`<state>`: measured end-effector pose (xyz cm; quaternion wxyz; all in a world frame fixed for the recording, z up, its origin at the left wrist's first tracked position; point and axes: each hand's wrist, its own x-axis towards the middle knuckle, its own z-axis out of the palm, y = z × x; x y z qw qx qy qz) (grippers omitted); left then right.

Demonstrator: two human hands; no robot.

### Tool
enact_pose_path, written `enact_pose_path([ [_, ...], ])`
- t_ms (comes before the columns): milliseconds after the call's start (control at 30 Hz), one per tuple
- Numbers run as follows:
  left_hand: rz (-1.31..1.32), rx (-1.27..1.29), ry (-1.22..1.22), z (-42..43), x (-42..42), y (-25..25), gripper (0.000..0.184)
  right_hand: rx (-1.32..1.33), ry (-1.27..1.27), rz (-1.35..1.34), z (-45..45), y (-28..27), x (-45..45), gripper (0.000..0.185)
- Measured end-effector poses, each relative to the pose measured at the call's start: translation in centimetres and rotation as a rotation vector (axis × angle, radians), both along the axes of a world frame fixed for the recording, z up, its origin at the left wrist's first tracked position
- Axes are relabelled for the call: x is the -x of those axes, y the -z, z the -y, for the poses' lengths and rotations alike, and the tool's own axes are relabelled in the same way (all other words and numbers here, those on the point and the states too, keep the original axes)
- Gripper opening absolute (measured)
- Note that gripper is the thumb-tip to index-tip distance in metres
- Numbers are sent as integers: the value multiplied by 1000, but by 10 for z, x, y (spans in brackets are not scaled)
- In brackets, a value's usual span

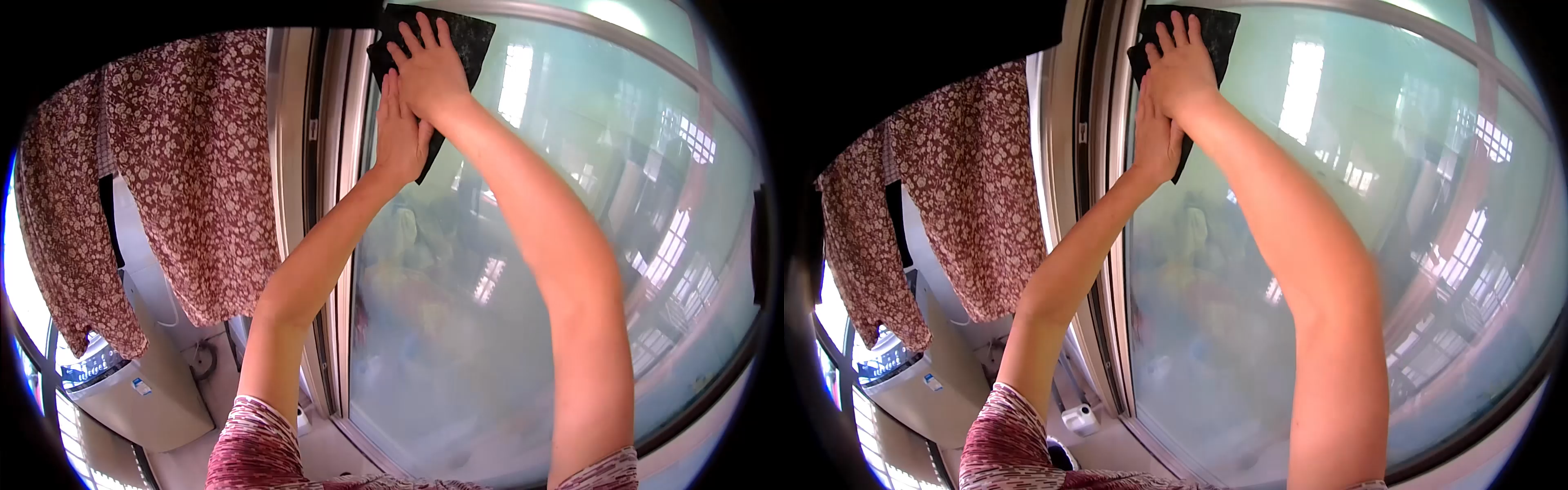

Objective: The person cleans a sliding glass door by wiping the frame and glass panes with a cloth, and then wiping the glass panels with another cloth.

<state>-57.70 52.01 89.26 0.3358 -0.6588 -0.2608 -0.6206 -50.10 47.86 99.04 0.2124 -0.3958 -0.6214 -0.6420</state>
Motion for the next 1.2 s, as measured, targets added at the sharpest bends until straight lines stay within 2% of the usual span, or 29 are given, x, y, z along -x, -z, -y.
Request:
enact_pose_path([
  [167,42,84,75,27,-40,30,73,55,-5,1,29,32,-39,51],
  [233,-29,20,52,43,-62,30,70,26,-98,-107,64,36,-64,56],
  [300,-23,70,53,60,-87,24,67,-147,-472,-162,56,36,-84,39],
  [367,-112,-16,-86,75,-112,22,67,-183,-508,-244,74,42,-104,38],
  [433,-138,-65,-61,99,-134,22,67,-230,-502,-289,92,49,-129,38],
  [500,-208,-54,113,138,-152,20,67,-258,-458,-333,119,63,-156,38],
  [633,-270,-16,22,164,-198,46,67,-276,-334,-474,166,96,-205,41],
  [667,-222,18,186,170,-210,54,64,-256,-302,-519,177,106,-217,44],
  [700,-235,22,232,174,-223,63,64,-262,-254,-527,188,115,-228,44],
  [767,-247,-132,255,182,-249,81,64,-232,-240,-620,209,134,-247,47],
  [833,-265,-138,252,193,-264,94,63,-205,-156,-670,226,152,-263,50],
  [900,-411,-111,238,198,-274,112,65,-202,-79,-774,241,173,-277,50],
  [967,-422,-81,215,214,-286,130,66,-223,-35,-799,245,206,-300,52],
  [1033,-611,-54,219,225,-293,149,71,-201,-15,-872,254,236,-316,52],
  [1100,-622,-43,227,230,-305,178,70,-200,10,-949,259,268,-325,51],
  [1167,-707,-93,209,233,-311,204,64,-209,17,-976,265,299,-331,51],
  [1200,-722,-74,284,237,-312,216,61,-201,35,-971,268,315,-335,51],
])
